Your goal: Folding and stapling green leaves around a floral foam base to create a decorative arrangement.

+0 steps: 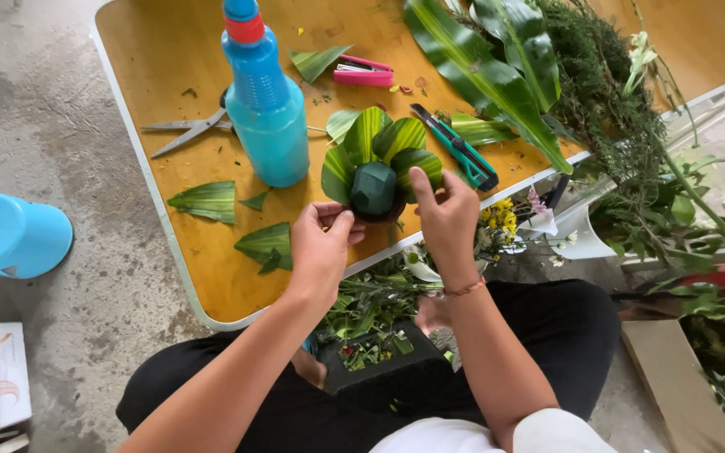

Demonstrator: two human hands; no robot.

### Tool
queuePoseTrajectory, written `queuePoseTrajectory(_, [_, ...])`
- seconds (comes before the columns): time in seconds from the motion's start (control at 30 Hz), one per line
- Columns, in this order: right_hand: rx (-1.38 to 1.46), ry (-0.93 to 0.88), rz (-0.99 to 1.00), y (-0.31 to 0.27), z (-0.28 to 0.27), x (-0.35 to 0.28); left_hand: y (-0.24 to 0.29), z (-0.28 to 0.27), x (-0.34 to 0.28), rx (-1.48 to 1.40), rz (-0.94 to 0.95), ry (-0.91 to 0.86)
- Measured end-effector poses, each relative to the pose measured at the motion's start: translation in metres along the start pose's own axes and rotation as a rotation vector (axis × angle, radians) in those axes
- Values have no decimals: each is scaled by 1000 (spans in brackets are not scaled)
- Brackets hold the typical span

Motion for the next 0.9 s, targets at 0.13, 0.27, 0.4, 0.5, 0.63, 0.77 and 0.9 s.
queuePoseTrajectory(0.13, [54, 28, 23, -16, -4, -9, -5, -2, 2, -12, -27, -6])
queuePoseTrajectory(0.27, [49, 17, -18, -17, -5, -4, -6, 0, 3, -22, -32, -1])
queuePoseTrajectory(0.4, [89, 23, 19, 19, -7, 9, -5, 0, 3, -19, -30, 5])
queuePoseTrajectory(0.5, [88, 20, -10, 14, -9, 12, -4, -1, 2, -4, -53, 12])
queuePoseTrajectory(0.63, [-36, 83, -154, 7, -33, 25, -2, -4, 2, -5, -49, 35])
queuePoseTrajectory(0.77, [-664, 48, -512, 10, -60, 56, 11, -13, -1, 75, 10, 122])
queuePoseTrajectory(0.9, [-1017, -52, -301, 50, -74, 73, 14, -18, 1, 240, 110, 197])
Point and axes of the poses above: each hand's wrist, its own x-axis towards the middle knuckle, its own z-axis out of the palm, y = z × x, the point moved 6 cm from there along x, towards the middle knuckle, and after that the axes turned 15 degrees about x, right-handed, at the moved point
